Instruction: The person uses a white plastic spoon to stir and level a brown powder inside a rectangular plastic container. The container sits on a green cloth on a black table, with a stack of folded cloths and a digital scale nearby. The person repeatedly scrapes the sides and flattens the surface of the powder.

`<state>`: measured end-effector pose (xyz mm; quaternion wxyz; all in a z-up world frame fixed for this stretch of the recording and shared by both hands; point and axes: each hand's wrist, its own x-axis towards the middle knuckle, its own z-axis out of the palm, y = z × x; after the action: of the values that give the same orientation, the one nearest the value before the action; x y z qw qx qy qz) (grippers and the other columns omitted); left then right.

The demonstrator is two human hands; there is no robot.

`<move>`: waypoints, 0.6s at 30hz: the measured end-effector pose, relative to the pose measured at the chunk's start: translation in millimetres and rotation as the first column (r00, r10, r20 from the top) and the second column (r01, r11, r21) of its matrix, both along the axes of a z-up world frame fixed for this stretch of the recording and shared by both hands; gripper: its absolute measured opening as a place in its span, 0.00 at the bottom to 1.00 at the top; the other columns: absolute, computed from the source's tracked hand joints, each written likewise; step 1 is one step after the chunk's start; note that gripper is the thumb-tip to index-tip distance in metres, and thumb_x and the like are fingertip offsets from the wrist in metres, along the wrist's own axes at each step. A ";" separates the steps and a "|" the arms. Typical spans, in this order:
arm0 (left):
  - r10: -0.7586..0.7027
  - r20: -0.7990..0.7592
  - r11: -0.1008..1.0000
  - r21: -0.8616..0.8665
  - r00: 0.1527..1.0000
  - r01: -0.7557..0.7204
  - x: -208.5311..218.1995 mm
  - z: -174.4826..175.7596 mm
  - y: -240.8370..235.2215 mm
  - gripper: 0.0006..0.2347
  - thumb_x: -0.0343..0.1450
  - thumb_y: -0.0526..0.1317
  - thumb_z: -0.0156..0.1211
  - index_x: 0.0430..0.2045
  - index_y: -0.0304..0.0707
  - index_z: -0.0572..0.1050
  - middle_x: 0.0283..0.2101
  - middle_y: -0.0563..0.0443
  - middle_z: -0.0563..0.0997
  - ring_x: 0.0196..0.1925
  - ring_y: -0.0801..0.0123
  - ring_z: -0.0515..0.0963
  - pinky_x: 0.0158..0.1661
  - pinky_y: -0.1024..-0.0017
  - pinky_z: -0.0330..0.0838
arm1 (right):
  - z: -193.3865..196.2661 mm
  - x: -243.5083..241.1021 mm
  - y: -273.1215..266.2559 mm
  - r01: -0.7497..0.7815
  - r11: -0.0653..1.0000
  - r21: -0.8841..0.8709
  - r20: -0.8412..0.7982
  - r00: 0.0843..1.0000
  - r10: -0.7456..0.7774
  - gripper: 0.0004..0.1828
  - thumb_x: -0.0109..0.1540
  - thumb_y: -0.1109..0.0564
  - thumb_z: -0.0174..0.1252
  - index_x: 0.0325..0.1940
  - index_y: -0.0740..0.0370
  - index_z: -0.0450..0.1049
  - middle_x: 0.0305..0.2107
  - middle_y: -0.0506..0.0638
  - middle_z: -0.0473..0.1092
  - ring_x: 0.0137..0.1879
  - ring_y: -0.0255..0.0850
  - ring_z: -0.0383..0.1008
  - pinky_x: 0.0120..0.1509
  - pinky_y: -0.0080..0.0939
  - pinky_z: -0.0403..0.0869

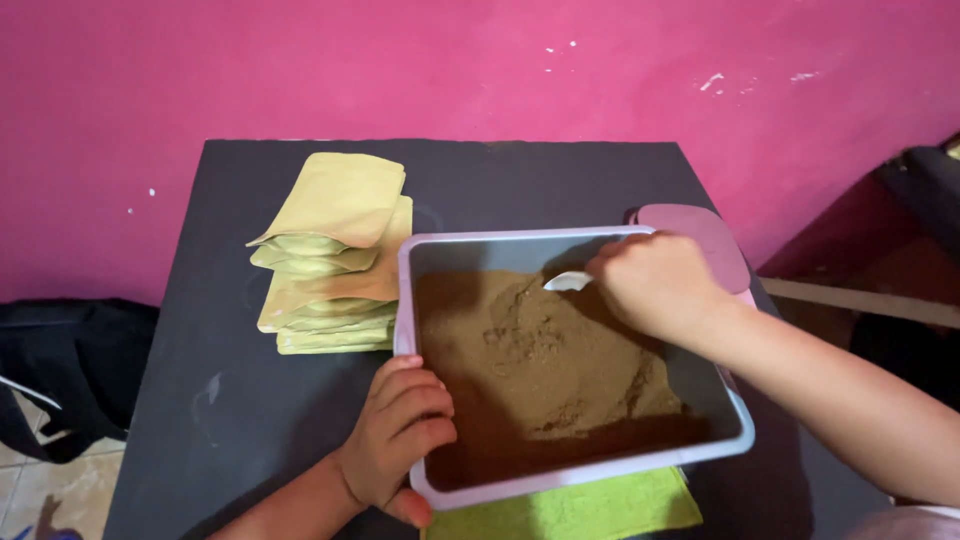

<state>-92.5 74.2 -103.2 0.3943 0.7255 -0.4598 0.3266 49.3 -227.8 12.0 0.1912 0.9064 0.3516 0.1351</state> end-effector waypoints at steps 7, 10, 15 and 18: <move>0.119 0.006 0.993 -0.015 0.993 -0.119 -6.6 -17.5 -0.4 0.32 0.72 0.71 0.34 0.40 0.39 0.71 0.47 0.42 0.74 0.54 0.45 0.74 0.64 0.36 0.58 | 11.6 -31.1 12.5 -0.009 0.995 0.099 -0.166 0.986 0.025 0.10 0.60 0.43 0.55 0.29 0.43 0.79 0.29 0.47 0.78 0.34 0.56 0.79 0.34 0.58 0.75; 0.134 0.046 0.991 -0.015 0.990 -0.133 -8.5 -11.0 0.4 0.33 0.73 0.69 0.34 0.40 0.34 0.72 0.48 0.39 0.73 0.55 0.43 0.74 0.65 0.37 0.59 | 17.3 -7.8 -14.5 0.361 0.891 -0.276 0.067 0.932 -0.356 0.10 0.56 0.48 0.55 0.31 0.43 0.82 0.30 0.44 0.80 0.38 0.45 0.84 0.39 0.46 0.79; 0.202 0.112 0.979 -0.059 0.973 -0.197 -3.0 -24.4 -3.2 0.36 0.69 0.75 0.34 0.41 0.38 0.72 0.48 0.44 0.74 0.55 0.45 0.75 0.64 0.41 0.63 | -5.7 -16.2 -7.0 0.294 0.955 -0.039 -0.182 0.938 -0.296 0.13 0.55 0.42 0.58 0.37 0.42 0.84 0.30 0.49 0.80 0.42 0.53 0.83 0.45 0.54 0.79; 0.201 0.134 0.980 -0.045 0.970 -0.196 3.5 -25.2 -3.0 0.37 0.70 0.75 0.32 0.42 0.38 0.72 0.47 0.44 0.74 0.54 0.46 0.75 0.63 0.41 0.64 | 25.2 -29.1 -0.6 0.325 0.945 -0.020 -0.146 0.935 -0.325 0.12 0.56 0.39 0.59 0.40 0.35 0.84 0.32 0.46 0.81 0.44 0.50 0.83 0.48 0.51 0.80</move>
<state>-89.1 71.2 -128.3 0.3383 0.7373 -0.4060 0.4209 20.2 -228.4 37.2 0.1826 0.9599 0.2099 0.0351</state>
